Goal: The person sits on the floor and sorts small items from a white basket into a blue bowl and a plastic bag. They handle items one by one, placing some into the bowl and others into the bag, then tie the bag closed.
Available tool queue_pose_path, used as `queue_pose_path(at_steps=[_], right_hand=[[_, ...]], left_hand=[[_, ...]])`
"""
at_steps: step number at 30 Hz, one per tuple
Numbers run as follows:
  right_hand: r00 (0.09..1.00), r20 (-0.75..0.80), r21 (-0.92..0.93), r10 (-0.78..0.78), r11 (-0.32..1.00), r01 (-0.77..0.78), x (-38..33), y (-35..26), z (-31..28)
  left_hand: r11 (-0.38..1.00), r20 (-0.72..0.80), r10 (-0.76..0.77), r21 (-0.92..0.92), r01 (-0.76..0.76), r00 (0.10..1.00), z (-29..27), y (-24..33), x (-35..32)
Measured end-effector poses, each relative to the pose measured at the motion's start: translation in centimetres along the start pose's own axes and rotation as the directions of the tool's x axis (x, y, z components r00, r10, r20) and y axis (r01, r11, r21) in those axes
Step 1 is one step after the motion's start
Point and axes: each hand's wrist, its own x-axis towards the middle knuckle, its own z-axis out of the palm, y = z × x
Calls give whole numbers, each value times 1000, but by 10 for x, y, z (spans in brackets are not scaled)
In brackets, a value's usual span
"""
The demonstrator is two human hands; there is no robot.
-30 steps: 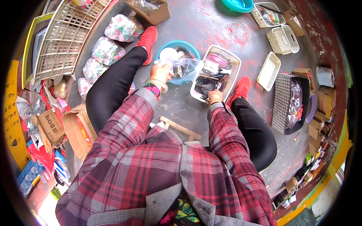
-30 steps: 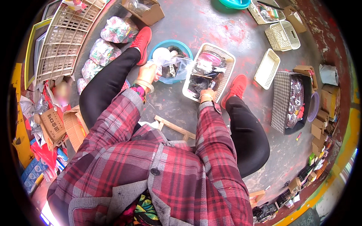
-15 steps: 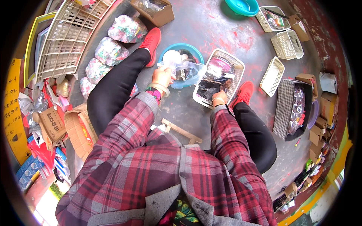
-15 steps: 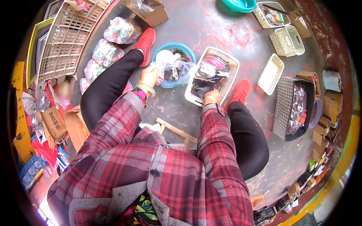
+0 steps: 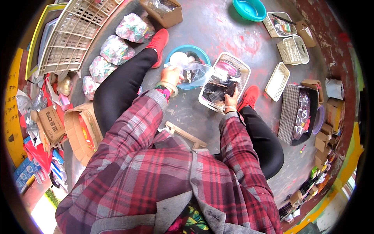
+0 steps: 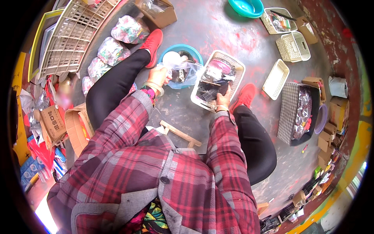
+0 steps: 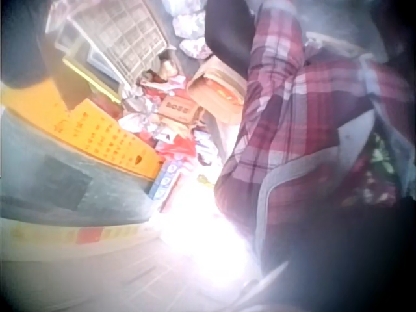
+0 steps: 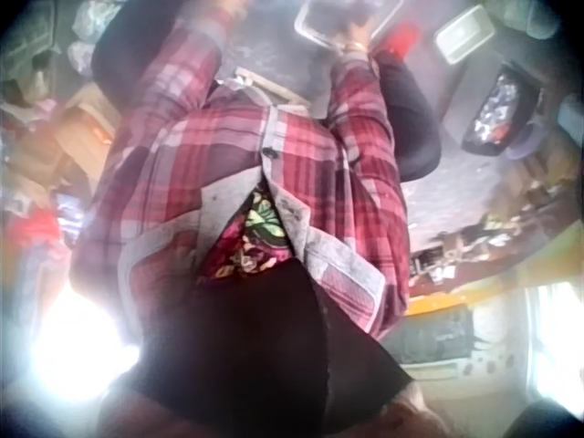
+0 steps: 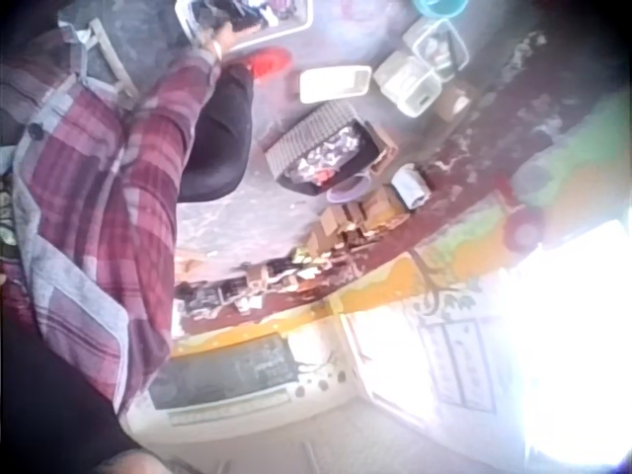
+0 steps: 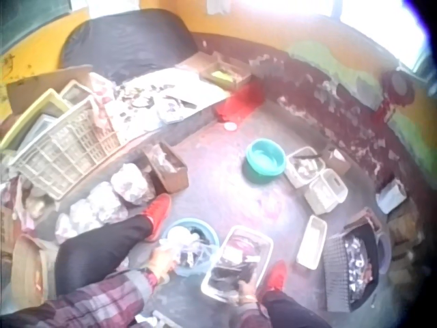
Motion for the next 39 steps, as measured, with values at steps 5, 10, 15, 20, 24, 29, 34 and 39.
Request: queue_pose_path(at_steps=[5, 10, 15, 20, 24, 29, 34, 39], right_hand=[[981, 194, 525, 32, 841, -131, 11, -15, -9], [935, 236, 870, -264, 486, -82, 56, -77, -76], [897, 282, 903, -341, 410, -128, 41, -159, -93], [837, 464, 733, -290, 656, -179, 15, -173, -38], [667, 741, 103, 77, 968, -227, -10, -157, 33], [573, 702, -481, 423, 875, -55, -25, -174, 91], [532, 819, -514, 216, 686, 514, 16, -115, 152], [756, 606, -529, 248, 835, 150, 2, -118, 186]], left_hand=[[999, -18, 30, 33, -29, 999, -2, 5, -4], [998, -8, 43, 55, -42, 999, -5, 9, -5], [1000, -17, 13, -1, -13, 1000, -6, 6, -2], [1000, 8, 12, -15, -12, 1000, -5, 4, 2], [997, -2, 3, -75, -3, 1000, -11, 11, -1], [993, -43, 38, -106, -43, 998, -17, 9, 1], [998, -48, 48, -36, -49, 998, -17, 11, -2], [996, -34, -34, -79, 31, 999, -26, 8, 2]])
